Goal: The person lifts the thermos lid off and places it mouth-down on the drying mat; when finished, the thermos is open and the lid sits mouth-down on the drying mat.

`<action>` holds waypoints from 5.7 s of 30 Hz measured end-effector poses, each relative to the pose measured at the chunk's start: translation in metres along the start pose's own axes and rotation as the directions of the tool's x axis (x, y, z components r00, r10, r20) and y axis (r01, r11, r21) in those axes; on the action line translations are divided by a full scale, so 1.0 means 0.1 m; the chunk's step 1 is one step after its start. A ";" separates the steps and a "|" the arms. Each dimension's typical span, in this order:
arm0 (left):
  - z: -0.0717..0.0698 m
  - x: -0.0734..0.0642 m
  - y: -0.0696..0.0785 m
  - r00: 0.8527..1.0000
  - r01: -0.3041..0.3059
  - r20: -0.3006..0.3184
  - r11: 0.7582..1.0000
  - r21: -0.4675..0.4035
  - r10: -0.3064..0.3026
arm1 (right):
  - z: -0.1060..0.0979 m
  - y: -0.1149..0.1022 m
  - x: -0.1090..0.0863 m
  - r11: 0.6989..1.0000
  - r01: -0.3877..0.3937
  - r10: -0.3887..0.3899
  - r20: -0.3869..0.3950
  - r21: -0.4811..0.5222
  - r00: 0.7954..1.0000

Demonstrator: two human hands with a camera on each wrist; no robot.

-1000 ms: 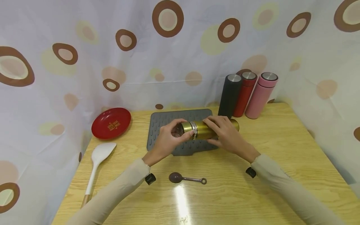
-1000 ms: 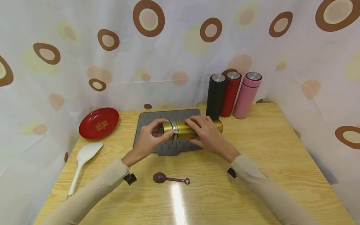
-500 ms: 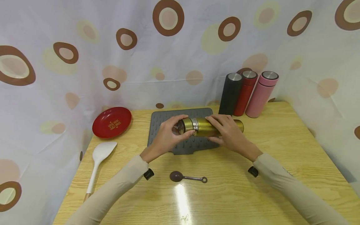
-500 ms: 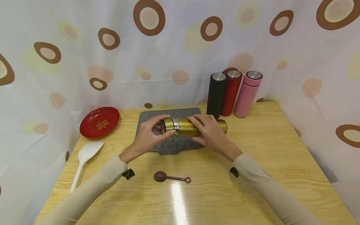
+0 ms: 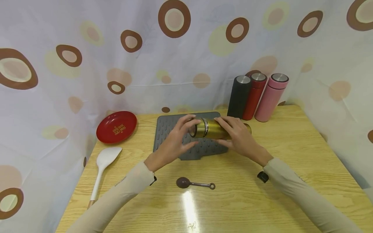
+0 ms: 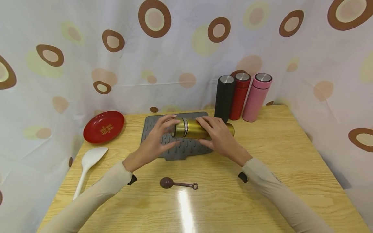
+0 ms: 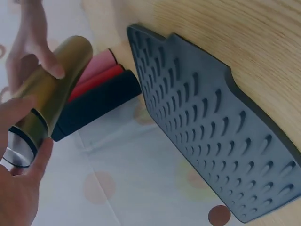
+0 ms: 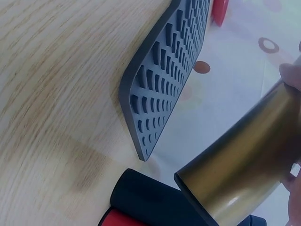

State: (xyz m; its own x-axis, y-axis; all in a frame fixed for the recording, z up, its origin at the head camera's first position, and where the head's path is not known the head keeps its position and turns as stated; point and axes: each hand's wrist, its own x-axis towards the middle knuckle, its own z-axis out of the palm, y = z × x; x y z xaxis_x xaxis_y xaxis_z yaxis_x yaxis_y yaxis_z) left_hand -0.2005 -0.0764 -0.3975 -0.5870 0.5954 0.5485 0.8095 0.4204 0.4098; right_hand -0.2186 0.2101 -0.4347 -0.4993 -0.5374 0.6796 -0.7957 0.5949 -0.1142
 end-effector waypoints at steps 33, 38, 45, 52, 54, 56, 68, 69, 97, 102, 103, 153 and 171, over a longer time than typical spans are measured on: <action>-0.44 -0.15 -0.77 0.838 0.544 0.024 0.838 0.043 -0.545 | -0.24 0.56 -0.24 0.780 -0.575 0.623 -0.213 0.247 0.753; -0.45 -0.17 -0.89 0.826 0.559 0.056 0.828 0.051 -0.561 | -0.32 0.69 -0.31 0.693 -0.645 0.718 -0.230 0.322 0.657; -0.41 -0.20 -1.04 0.825 0.550 0.087 0.829 0.103 -0.558 | -0.31 0.85 -0.46 0.635 -0.710 0.771 -0.202 0.303 0.604; -0.32 -0.18 -1.24 0.819 0.542 0.114 0.823 0.173 -0.563 | -0.22 0.99 -0.56 0.610 -0.719 0.790 -0.192 0.332 0.582; -0.28 -0.15 -1.30 0.818 0.532 0.125 0.821 0.207 -0.562 | -0.20 1.01 -0.56 0.618 -0.718 0.785 -0.202 0.322 0.585; -0.26 -0.11 -1.38 0.818 0.517 0.143 0.822 0.239 -0.557 | -0.18 1.01 -0.55 0.621 -0.726 0.784 -0.215 0.296 0.583; -0.08 0.09 -1.63 0.740 0.475 0.284 0.772 0.423 -0.610 | -0.12 1.01 -0.57 0.644 -0.730 0.765 -0.229 0.228 0.602; -0.06 0.10 -1.62 0.732 0.477 0.289 0.767 0.430 -0.617 | -0.12 1.00 -0.58 0.646 -0.730 0.763 -0.223 0.224 0.607; 0.00 0.21 -1.61 0.718 0.485 0.284 0.750 0.449 -0.635 | 0.02 1.05 -0.57 0.683 -0.714 0.712 -0.361 0.155 0.603; -0.07 0.30 -1.63 0.688 0.465 0.364 0.766 0.444 -0.628 | -0.01 1.06 -0.55 0.668 -0.727 0.726 -0.354 0.158 0.590; -0.09 0.31 -1.63 0.677 0.467 0.378 0.765 0.443 -0.632 | -0.02 1.06 -0.55 0.666 -0.728 0.728 -0.350 0.160 0.589; 0.03 0.29 -1.51 0.711 0.369 0.278 0.679 0.634 -0.646 | -0.36 1.69 -0.54 0.395 -0.830 0.919 -0.192 0.393 0.346; -0.01 0.24 -1.54 0.727 0.378 0.286 0.712 0.591 -0.624 | -0.34 1.79 -0.56 0.356 -0.816 0.935 -0.167 0.455 0.314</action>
State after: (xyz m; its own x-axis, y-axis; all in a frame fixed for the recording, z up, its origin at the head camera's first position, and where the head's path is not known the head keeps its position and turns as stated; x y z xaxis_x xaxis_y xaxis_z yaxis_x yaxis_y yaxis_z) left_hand -0.3392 -0.1276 -0.4473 -0.9281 0.3665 -0.0657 0.3623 0.9296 0.0686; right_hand -0.3214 0.3670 -0.4692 -0.8429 0.4874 0.2278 -0.0314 0.3782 -0.9252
